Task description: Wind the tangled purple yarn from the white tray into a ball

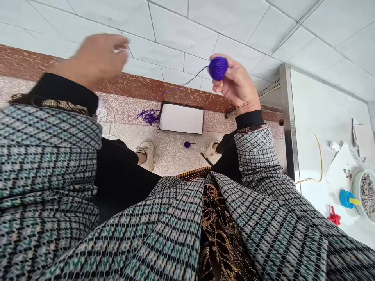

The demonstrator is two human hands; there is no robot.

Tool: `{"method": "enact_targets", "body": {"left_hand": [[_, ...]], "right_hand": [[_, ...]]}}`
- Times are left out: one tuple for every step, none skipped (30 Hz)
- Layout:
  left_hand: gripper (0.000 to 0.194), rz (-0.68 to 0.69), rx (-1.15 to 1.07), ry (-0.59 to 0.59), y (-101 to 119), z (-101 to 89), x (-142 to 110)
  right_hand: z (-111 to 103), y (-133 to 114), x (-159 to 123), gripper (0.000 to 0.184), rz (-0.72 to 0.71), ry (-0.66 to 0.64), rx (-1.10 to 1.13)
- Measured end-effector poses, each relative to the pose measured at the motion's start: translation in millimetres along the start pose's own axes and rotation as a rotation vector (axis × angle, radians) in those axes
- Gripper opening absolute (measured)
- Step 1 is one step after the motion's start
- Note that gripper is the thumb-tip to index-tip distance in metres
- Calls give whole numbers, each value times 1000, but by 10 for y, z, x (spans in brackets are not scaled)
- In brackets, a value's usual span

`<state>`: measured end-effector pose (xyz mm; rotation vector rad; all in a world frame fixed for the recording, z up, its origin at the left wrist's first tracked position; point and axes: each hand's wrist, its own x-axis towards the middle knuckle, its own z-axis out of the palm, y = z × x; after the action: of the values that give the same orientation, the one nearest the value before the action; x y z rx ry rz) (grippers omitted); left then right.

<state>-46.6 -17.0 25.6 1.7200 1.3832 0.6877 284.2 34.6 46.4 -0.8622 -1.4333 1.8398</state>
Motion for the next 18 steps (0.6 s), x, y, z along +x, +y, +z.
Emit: {"method": "enact_targets", "body": {"left_hand": [[95,-22,-47,78,38,90,26],[95,-22,-124,139,96,203,53],[94,0,-216,153,168,330,81],[91,48,-323,131,248,461,110],[85,102,-413,97,326,585,138],[77,152,-479,73,396,690,164],[67,182,-510,71,450,772,186],[59,188,-504,78,484,828,204],[51,168,-470,89,499,858,217],[45,128,-417,117,496,869,224],[39,76,-340,152,479,866,226],[35,28,-246,188,453,856,224],[33,3,-142,215,423,845,219],[31,2,-32,225,396,839,210],[31,22,76,220,374,839,199],[31,55,179,189,360,845,188],[31,90,274,133,355,854,175],[32,122,361,72,358,864,164]], "right_hand": [[44,72,55,60,25,-54,-1],[98,134,104,60,41,-88,8],[155,185,146,59,55,-105,19],[209,224,182,58,68,-107,31],[257,252,213,56,83,-102,41],[295,271,239,54,101,-94,50],[321,283,261,53,111,-72,61],[336,290,279,52,117,-48,71],[341,295,295,51,117,-22,79],[340,297,310,50,110,5,86],[337,298,323,47,95,39,93],[335,297,336,44,77,78,99],[338,292,348,40,60,120,104],[347,283,359,34,48,169,108],[363,270,369,28,38,224,109],[385,255,376,22,36,271,94],[409,239,378,17,42,309,47],[434,225,373,15,54,340,-23]]}}
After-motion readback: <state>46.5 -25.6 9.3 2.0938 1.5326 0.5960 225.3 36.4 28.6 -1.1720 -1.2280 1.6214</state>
